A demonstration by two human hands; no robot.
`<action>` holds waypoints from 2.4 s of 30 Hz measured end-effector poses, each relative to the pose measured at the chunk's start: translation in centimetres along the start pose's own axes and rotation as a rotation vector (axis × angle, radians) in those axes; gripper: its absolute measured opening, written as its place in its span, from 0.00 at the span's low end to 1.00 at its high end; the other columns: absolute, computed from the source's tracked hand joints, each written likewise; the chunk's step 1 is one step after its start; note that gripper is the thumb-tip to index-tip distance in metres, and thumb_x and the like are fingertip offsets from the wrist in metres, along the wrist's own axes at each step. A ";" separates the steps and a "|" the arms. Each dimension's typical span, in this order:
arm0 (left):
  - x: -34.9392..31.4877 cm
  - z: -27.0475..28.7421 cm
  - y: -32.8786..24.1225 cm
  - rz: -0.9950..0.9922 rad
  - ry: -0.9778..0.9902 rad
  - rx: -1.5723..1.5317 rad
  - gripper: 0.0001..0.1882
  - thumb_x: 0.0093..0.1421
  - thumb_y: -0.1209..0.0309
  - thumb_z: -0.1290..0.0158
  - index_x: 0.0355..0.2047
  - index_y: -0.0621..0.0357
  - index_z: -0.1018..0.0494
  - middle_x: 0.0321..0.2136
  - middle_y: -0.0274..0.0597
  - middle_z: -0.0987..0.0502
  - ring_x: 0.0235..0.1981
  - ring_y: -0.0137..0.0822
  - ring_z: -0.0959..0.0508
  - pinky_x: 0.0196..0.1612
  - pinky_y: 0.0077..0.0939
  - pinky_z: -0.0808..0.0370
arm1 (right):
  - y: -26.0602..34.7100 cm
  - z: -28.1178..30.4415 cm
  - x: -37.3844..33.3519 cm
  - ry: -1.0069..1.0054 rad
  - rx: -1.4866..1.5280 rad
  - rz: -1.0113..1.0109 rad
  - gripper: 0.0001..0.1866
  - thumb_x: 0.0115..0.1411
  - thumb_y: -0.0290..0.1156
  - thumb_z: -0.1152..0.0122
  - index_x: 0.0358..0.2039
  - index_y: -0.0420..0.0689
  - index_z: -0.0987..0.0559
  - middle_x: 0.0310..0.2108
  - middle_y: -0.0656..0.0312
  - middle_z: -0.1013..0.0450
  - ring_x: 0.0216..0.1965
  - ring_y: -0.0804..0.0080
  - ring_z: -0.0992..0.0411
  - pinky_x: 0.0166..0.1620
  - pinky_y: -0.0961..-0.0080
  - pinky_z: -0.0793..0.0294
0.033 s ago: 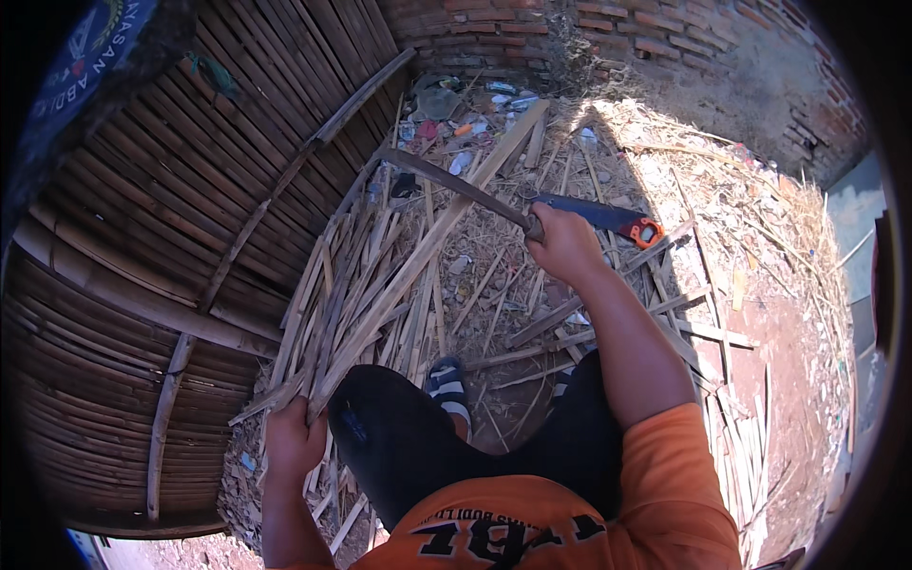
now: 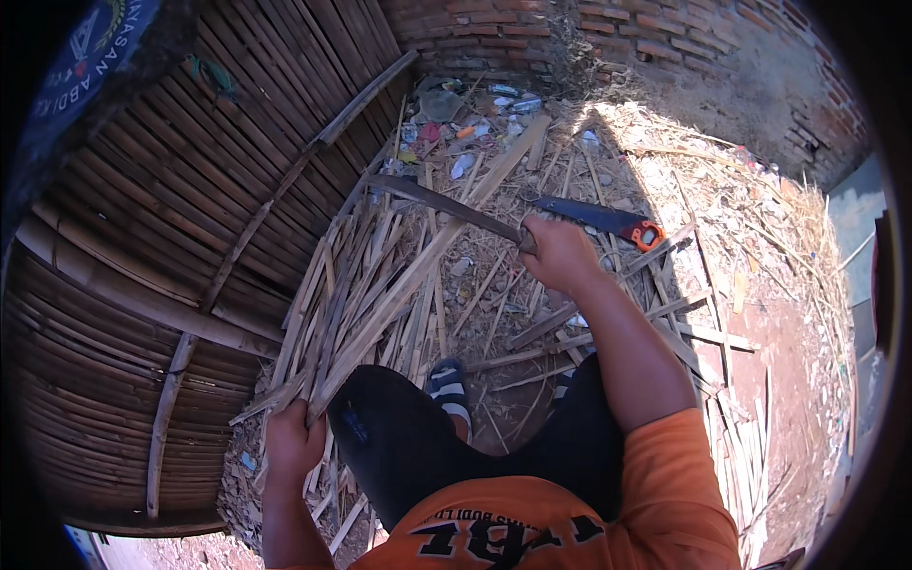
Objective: The person strips thin layers from a bamboo pole using a large knife and their hands.
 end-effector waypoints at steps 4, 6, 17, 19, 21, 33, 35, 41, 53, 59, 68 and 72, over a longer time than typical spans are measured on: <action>-1.7 -1.1 1.0 -0.035 -0.082 -0.011 0.10 0.59 0.70 0.42 0.28 0.65 0.28 0.22 0.62 0.25 0.29 0.67 0.23 0.31 0.50 0.28 | 6.3 -2.3 -1.8 0.113 0.035 0.254 0.15 0.53 0.34 0.33 0.39 0.44 0.26 0.31 0.50 0.21 0.37 0.43 0.21 0.40 0.48 0.22; -2.7 -1.6 1.6 -0.033 -0.100 -0.038 0.13 0.58 0.68 0.42 0.24 0.64 0.30 0.18 0.62 0.27 0.25 0.67 0.24 0.27 0.51 0.30 | 8.6 -2.8 -2.4 0.189 -0.020 0.402 0.16 0.54 0.35 0.33 0.41 0.45 0.25 0.33 0.49 0.21 0.38 0.43 0.21 0.41 0.48 0.22; -6.7 -1.5 4.9 0.067 -0.097 -0.056 0.15 0.58 0.68 0.40 0.22 0.64 0.31 0.17 0.61 0.28 0.22 0.65 0.25 0.25 0.49 0.31 | 4.5 -2.2 -1.9 0.120 0.090 0.228 0.17 0.53 0.35 0.31 0.41 0.45 0.24 0.28 0.50 0.21 0.37 0.43 0.21 0.41 0.48 0.22; -6.7 -1.8 4.2 0.065 -0.082 -0.050 0.14 0.58 0.69 0.41 0.22 0.64 0.31 0.17 0.60 0.28 0.22 0.65 0.25 0.25 0.48 0.31 | 8.1 -2.5 -3.1 0.157 0.039 0.406 0.15 0.53 0.35 0.32 0.39 0.46 0.24 0.27 0.50 0.22 0.36 0.43 0.21 0.40 0.48 0.23; -6.7 -1.7 4.1 0.037 -0.097 -0.005 0.13 0.58 0.69 0.41 0.22 0.63 0.31 0.17 0.59 0.28 0.21 0.64 0.25 0.24 0.47 0.31 | 9.9 -2.4 -3.9 0.151 0.002 0.539 0.14 0.53 0.35 0.32 0.37 0.46 0.25 0.25 0.51 0.24 0.35 0.43 0.22 0.39 0.48 0.23; -7.3 -2.5 4.3 0.052 -0.196 -0.061 0.12 0.58 0.70 0.42 0.23 0.64 0.30 0.18 0.60 0.27 0.22 0.65 0.25 0.25 0.50 0.32 | 6.5 -0.2 -3.3 0.019 0.092 0.335 0.14 0.53 0.35 0.32 0.36 0.46 0.26 0.26 0.52 0.24 0.34 0.45 0.22 0.38 0.51 0.23; -6.9 -2.6 4.1 0.070 -0.182 -0.049 0.12 0.58 0.70 0.42 0.23 0.64 0.31 0.18 0.60 0.27 0.22 0.65 0.25 0.25 0.50 0.31 | 8.7 -1.3 -3.9 0.102 0.056 0.467 0.14 0.54 0.36 0.33 0.36 0.45 0.26 0.27 0.52 0.23 0.34 0.45 0.22 0.39 0.51 0.23; -7.7 -2.1 5.1 0.110 -0.125 -0.012 0.12 0.57 0.70 0.42 0.22 0.64 0.31 0.18 0.61 0.28 0.23 0.66 0.25 0.26 0.51 0.31 | -3.0 1.9 -0.5 -0.095 0.137 -0.107 0.16 0.54 0.36 0.32 0.41 0.44 0.24 0.31 0.47 0.21 0.38 0.43 0.21 0.42 0.49 0.22; -6.5 -2.6 4.4 0.080 -0.159 0.012 0.13 0.57 0.68 0.41 0.23 0.64 0.30 0.18 0.61 0.27 0.23 0.66 0.24 0.26 0.51 0.30 | 6.5 -1.5 -2.4 0.133 -0.021 0.319 0.14 0.53 0.35 0.32 0.37 0.45 0.25 0.28 0.50 0.22 0.36 0.44 0.21 0.41 0.49 0.22; -7.8 -2.2 5.9 0.072 -0.184 0.003 0.13 0.57 0.68 0.42 0.23 0.63 0.30 0.17 0.60 0.28 0.22 0.65 0.24 0.25 0.51 0.30 | -3.7 2.6 -0.5 -0.062 0.122 -0.205 0.15 0.55 0.36 0.32 0.42 0.46 0.23 0.32 0.47 0.21 0.37 0.41 0.21 0.41 0.49 0.22; -5.7 -2.6 4.1 0.043 -0.184 -0.023 0.12 0.58 0.68 0.43 0.23 0.64 0.30 0.17 0.60 0.28 0.22 0.65 0.24 0.25 0.50 0.30 | 8.6 -1.4 -3.5 0.158 -0.020 0.375 0.16 0.52 0.35 0.31 0.37 0.45 0.26 0.29 0.52 0.23 0.35 0.46 0.21 0.37 0.49 0.23; -6.9 -1.7 6.0 0.119 -0.155 -0.020 0.12 0.57 0.69 0.43 0.22 0.63 0.30 0.18 0.59 0.28 0.22 0.64 0.25 0.25 0.50 0.30 | -2.7 3.3 0.1 -0.072 0.153 -0.074 0.14 0.56 0.37 0.32 0.38 0.45 0.24 0.29 0.48 0.22 0.35 0.42 0.22 0.39 0.48 0.23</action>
Point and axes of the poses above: each hand's wrist, its own x-axis towards the middle knuckle, its own z-axis out of the back of the hand, y = z × x, the point moved 9 cm from there along x, towards the middle knuckle
